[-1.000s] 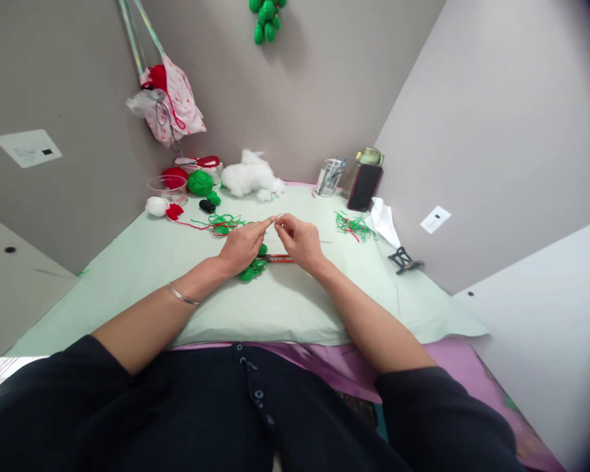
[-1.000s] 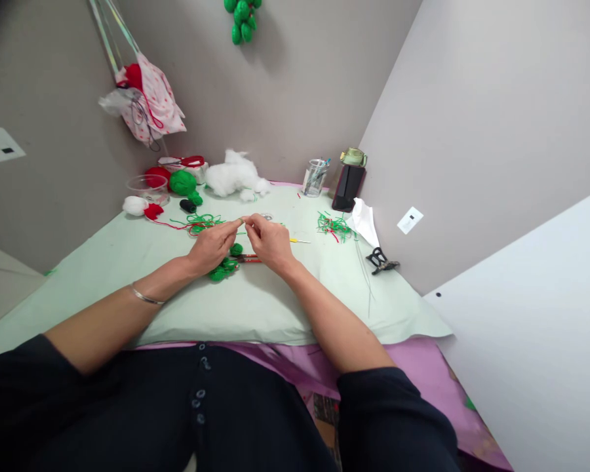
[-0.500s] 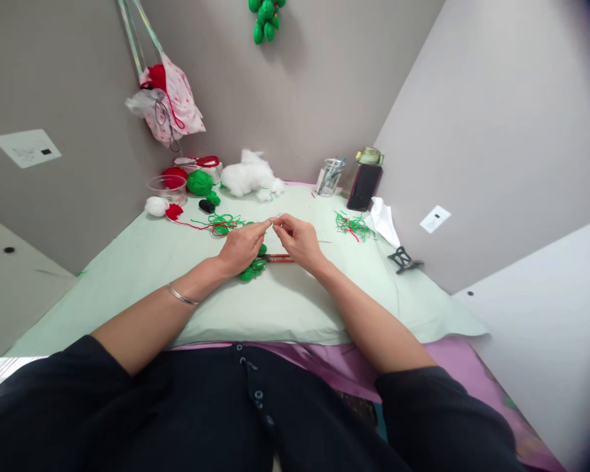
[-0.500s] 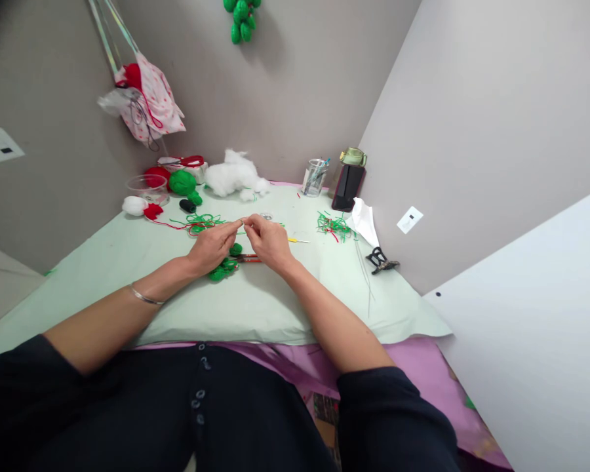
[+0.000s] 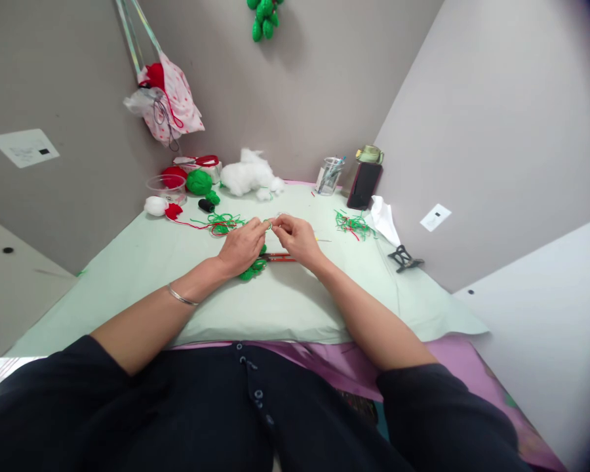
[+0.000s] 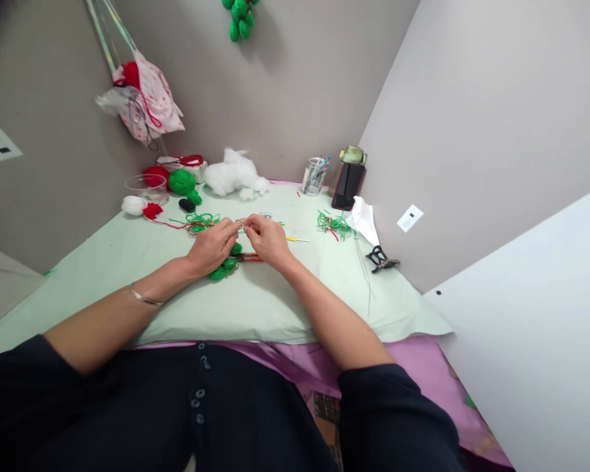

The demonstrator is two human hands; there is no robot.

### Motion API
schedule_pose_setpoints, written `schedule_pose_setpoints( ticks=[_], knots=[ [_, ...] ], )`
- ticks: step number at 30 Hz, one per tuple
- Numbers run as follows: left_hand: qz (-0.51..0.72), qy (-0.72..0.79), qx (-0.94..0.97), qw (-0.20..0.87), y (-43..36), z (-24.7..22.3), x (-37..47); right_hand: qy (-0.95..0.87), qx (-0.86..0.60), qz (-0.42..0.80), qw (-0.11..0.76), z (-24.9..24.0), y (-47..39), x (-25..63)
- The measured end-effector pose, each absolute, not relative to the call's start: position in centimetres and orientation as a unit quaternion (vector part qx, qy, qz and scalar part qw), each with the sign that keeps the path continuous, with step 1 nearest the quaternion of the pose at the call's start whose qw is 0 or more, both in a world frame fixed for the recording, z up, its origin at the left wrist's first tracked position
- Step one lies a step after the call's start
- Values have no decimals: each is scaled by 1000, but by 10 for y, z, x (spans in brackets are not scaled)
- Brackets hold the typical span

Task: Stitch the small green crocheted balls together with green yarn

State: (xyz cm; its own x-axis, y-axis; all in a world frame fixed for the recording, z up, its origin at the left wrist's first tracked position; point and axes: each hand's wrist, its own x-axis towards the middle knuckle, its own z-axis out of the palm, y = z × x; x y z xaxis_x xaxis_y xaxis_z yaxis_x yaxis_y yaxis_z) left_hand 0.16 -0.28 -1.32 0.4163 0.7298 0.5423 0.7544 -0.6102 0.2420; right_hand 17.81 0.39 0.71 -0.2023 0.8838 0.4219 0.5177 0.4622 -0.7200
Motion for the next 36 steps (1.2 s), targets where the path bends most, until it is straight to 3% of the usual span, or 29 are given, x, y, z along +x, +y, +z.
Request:
schedule_pose_setpoints(
  ticks=[16,33,36],
  knots=[
    [-302,-438,-845,47,-2,-15,2,-747,-466,222,419,5,10,178],
    [-264,-451,-853,12,-6,-9,2,-715,-416,372,420,4,14,181],
    [-276,-445,-852,-4,-5,-9,1,-699,-445,346,440,1,18,181]
  ],
)
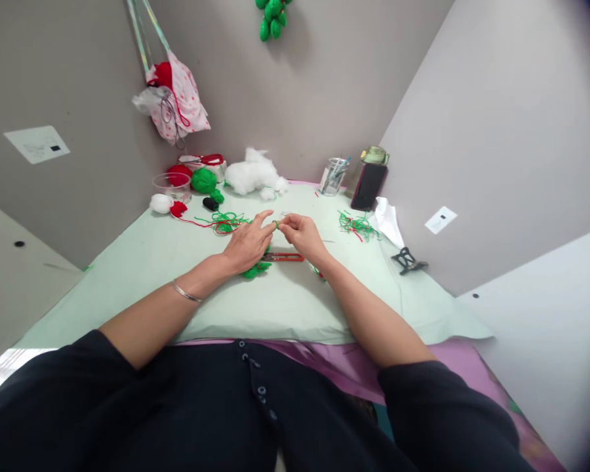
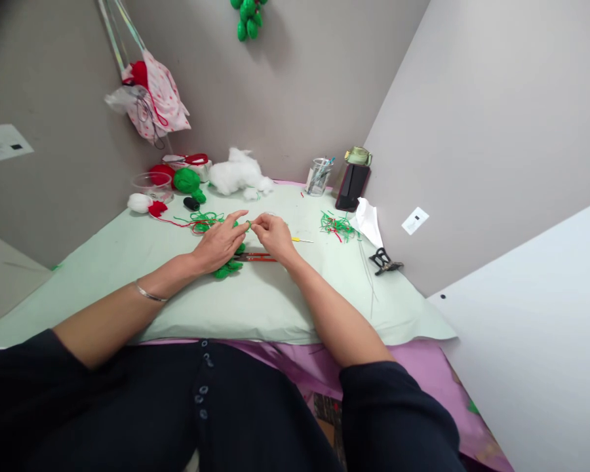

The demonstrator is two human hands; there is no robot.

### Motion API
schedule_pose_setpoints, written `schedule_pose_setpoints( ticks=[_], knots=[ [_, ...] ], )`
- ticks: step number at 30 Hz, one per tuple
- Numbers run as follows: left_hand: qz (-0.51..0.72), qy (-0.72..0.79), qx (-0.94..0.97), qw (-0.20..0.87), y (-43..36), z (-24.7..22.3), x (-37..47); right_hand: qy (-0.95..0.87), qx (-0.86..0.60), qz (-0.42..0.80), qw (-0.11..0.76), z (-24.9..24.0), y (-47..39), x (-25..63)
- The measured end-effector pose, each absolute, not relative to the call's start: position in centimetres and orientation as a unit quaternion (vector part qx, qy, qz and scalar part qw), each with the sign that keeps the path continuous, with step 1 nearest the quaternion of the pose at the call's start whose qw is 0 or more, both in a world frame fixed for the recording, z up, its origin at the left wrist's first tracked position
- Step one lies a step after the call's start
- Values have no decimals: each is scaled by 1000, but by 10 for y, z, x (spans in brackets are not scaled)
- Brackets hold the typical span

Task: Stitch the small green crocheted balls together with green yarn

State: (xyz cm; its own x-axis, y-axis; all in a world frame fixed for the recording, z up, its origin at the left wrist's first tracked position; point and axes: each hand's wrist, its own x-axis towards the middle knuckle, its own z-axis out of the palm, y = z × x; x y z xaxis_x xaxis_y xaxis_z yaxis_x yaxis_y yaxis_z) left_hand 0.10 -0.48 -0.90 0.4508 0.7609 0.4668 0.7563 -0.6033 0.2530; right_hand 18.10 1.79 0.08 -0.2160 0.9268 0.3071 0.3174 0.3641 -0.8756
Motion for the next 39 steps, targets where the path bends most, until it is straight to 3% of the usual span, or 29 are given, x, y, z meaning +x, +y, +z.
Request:
schedule_pose_setpoints(
  ticks=[3,9,14,27,39],
  knots=[
    [328,426,841,63,-3,-6,-2,-701,-453,318,450,0,17,180],
    [467,438,709,296,8,0,-7,-732,-474,215,439,4,3,177],
    [499,436,608,438,13,0,-7,-757,-494,118,410,2,-2,174],
    [496,410,545,538,8,6,-4,-787,-523,-16,327,2,-6,171],
    [521,334,448,645,5,12,-7,-771,-532,34,348,2,-1,174]
  ],
)
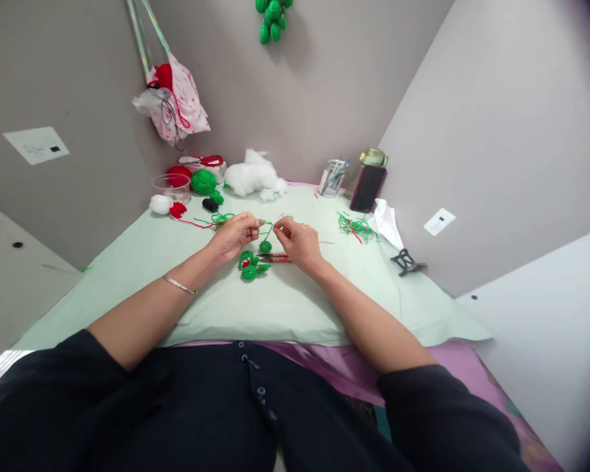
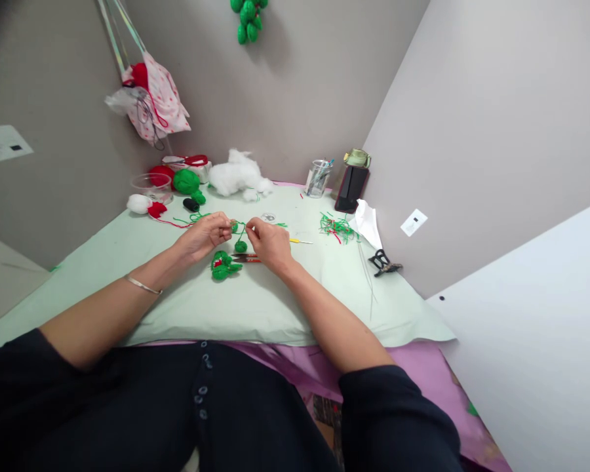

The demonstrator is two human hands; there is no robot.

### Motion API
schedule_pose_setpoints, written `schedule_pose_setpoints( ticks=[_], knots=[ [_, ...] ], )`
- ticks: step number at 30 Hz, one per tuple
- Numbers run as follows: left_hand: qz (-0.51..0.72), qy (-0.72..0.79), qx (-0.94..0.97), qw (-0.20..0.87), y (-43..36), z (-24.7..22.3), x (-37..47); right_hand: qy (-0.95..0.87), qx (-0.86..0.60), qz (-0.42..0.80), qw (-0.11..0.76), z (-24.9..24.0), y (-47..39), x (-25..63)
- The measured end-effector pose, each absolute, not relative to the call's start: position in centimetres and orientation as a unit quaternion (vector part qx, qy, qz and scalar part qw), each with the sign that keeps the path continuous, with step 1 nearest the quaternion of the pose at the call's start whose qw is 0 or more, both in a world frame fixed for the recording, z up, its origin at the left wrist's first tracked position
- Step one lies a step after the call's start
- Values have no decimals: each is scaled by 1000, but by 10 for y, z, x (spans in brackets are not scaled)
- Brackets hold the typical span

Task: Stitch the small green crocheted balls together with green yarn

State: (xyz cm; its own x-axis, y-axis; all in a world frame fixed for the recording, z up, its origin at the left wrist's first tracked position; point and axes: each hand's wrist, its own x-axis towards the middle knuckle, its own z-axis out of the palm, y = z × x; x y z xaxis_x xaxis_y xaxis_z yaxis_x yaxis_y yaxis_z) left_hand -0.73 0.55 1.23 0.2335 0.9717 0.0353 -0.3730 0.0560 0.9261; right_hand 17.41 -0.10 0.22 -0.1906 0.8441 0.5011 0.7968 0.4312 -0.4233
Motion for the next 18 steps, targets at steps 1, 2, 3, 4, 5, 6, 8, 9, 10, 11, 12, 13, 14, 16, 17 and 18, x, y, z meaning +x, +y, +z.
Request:
schedule_pose_setpoints(
  ticks=[1,2,3,4,5,6,8,9,10,11,12,13,14,16,17,18],
  knots=[
    [523,332,440,650,5,13,-7,-771,-529,38,352,2,-1,174],
    [524,330,433,654,5,14,-7,-771,-526,41,356,3,-2,174],
    [524,329,427,659,5,14,-7,-770,-525,43,359,3,-2,174],
    [521,328,422,666,5,15,-7,-769,-525,44,361,3,-2,174],
    [516,328,416,673,5,16,-7,-768,-525,45,363,4,-2,174],
    [510,327,410,682,5,17,-7,-767,-526,45,364,4,-2,174],
    [497,323,400,699,6,19,-8,-764,-528,47,369,4,-2,174],
    [491,319,396,707,6,19,-8,-762,-529,47,372,5,-2,174],
    [487,314,394,713,7,20,-8,-760,-529,47,375,5,-2,174],
    [484,309,394,718,7,20,-8,-758,-529,47,378,5,-2,174],
    [479,306,397,721,7,20,-8,-757,-529,46,380,5,-2,174],
    [474,304,401,722,6,19,-8,-757,-528,44,382,5,-2,174],
    [470,306,408,720,6,19,-8,-758,-527,42,383,4,-2,174],
    [464,311,432,708,5,17,-8,-762,-521,37,384,4,-2,174],
    [461,316,446,699,5,16,-7,-763,-518,35,384,4,-3,174],
    [460,322,459,689,4,14,-7,-765,-516,33,384,4,-3,174]
  ],
)
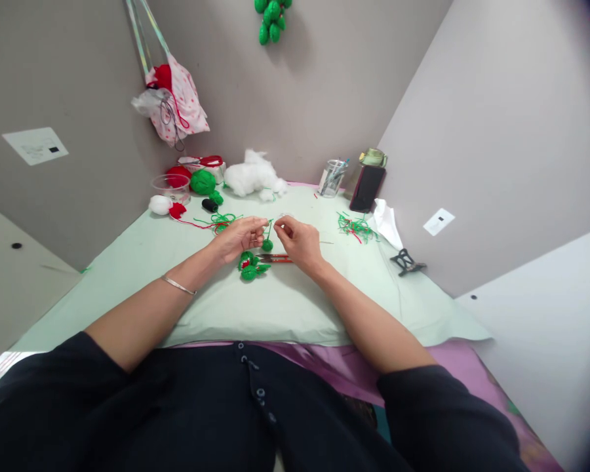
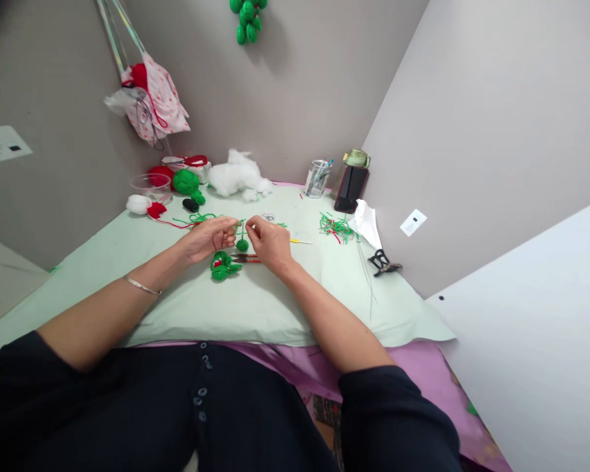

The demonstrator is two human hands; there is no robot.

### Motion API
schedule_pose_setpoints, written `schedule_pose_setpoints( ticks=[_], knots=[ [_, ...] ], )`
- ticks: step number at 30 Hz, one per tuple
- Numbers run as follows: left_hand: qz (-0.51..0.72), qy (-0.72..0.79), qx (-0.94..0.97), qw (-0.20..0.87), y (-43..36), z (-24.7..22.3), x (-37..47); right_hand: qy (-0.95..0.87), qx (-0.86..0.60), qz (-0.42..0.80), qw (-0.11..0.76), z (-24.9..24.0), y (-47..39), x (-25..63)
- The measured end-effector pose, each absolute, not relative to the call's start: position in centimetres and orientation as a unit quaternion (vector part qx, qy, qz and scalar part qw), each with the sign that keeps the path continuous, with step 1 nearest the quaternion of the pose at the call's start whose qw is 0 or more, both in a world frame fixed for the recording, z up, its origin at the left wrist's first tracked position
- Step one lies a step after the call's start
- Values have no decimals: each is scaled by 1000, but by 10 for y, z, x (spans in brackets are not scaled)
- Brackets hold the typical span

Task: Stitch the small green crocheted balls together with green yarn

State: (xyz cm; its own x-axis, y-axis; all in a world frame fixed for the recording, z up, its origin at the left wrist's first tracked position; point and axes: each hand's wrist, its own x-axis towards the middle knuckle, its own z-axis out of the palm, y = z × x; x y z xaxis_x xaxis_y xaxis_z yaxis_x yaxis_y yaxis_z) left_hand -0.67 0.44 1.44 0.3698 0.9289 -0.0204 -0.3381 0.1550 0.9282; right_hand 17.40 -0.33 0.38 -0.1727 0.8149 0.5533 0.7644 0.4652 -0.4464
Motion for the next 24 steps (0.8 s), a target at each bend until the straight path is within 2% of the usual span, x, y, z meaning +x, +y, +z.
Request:
schedule_pose_setpoints(
  ticks=[7,16,24],
  knots=[
    [504,375,522,578,7,8,-5,-772,-513,25,375,3,-5,172],
    [537,335,602,487,-2,13,-4,-744,-546,57,380,8,-1,173],
    [610,334,516,500,6,13,-7,-722,-527,135,427,6,5,178]
  ],
)
